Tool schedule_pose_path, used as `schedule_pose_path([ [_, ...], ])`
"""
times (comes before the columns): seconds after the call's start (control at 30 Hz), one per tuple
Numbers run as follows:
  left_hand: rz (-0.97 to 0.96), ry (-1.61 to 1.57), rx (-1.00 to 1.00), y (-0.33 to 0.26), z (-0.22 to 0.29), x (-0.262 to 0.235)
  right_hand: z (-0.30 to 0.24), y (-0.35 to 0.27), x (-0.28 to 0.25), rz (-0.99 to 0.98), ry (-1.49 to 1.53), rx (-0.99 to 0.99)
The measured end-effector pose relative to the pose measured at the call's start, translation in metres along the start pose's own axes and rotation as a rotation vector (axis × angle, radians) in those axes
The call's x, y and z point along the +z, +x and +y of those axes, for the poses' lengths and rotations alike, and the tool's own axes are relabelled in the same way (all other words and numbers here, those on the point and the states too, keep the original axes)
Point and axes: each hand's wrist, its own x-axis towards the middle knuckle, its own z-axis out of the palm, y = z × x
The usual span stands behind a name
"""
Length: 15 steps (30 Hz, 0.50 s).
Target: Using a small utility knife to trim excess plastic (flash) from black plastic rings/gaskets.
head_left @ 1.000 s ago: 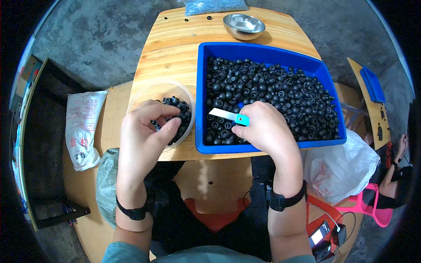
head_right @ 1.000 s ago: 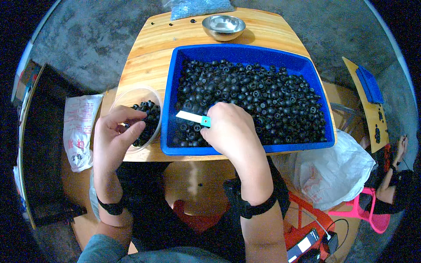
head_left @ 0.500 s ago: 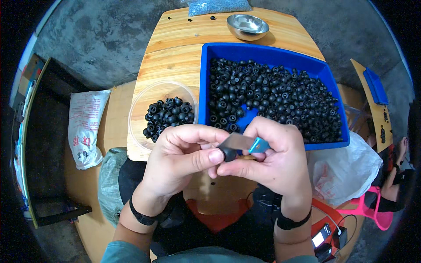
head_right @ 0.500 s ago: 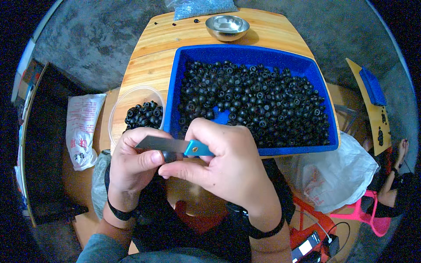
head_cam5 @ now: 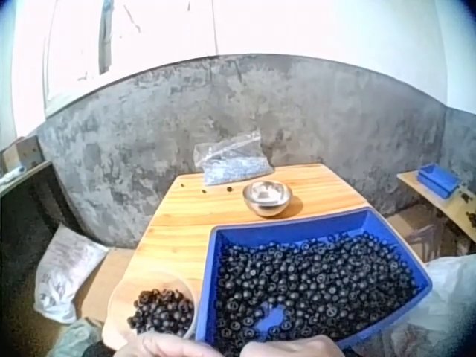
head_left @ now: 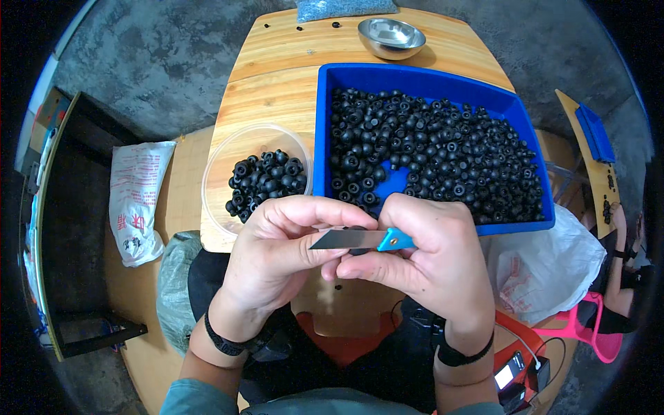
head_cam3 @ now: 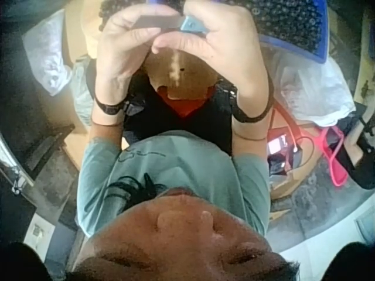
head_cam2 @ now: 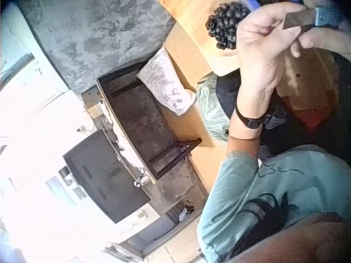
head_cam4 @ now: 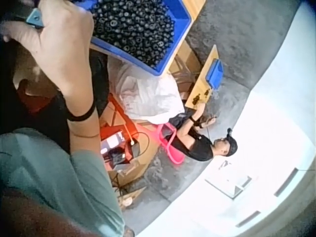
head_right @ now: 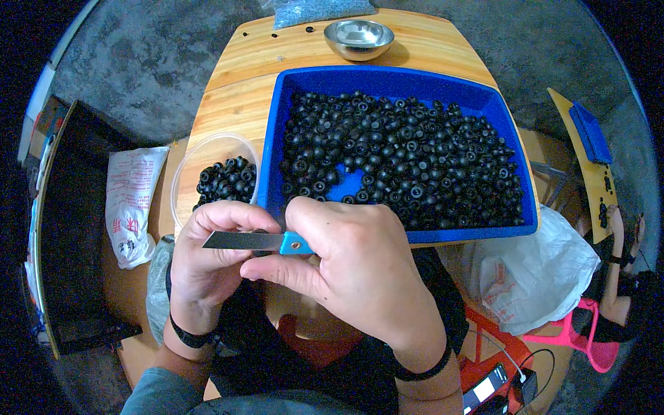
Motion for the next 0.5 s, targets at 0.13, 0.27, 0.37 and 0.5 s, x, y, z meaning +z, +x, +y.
schedule_pose_path([
  [0.13,-0.008,0.007,-0.016,-0.0007,0.0001,-0.0014,0.0005,-0.0004,0.0011,0.006,0.006,0.006],
  [0.27,-0.023,-0.010,-0.011,-0.0014,0.0001,-0.0035,0.0008,0.0000,0.0010,-0.012,-0.007,-0.004],
  [0.37,0.004,-0.018,0.009,-0.0005,-0.0009,-0.0001,-0.0021,0.0004,0.0010,-0.019,-0.035,0.004],
  [0.5,-0.001,-0.025,-0.006,-0.0010,-0.0002,-0.0043,-0.0019,0.0016,0.0034,-0.030,-0.087,-0.006],
])
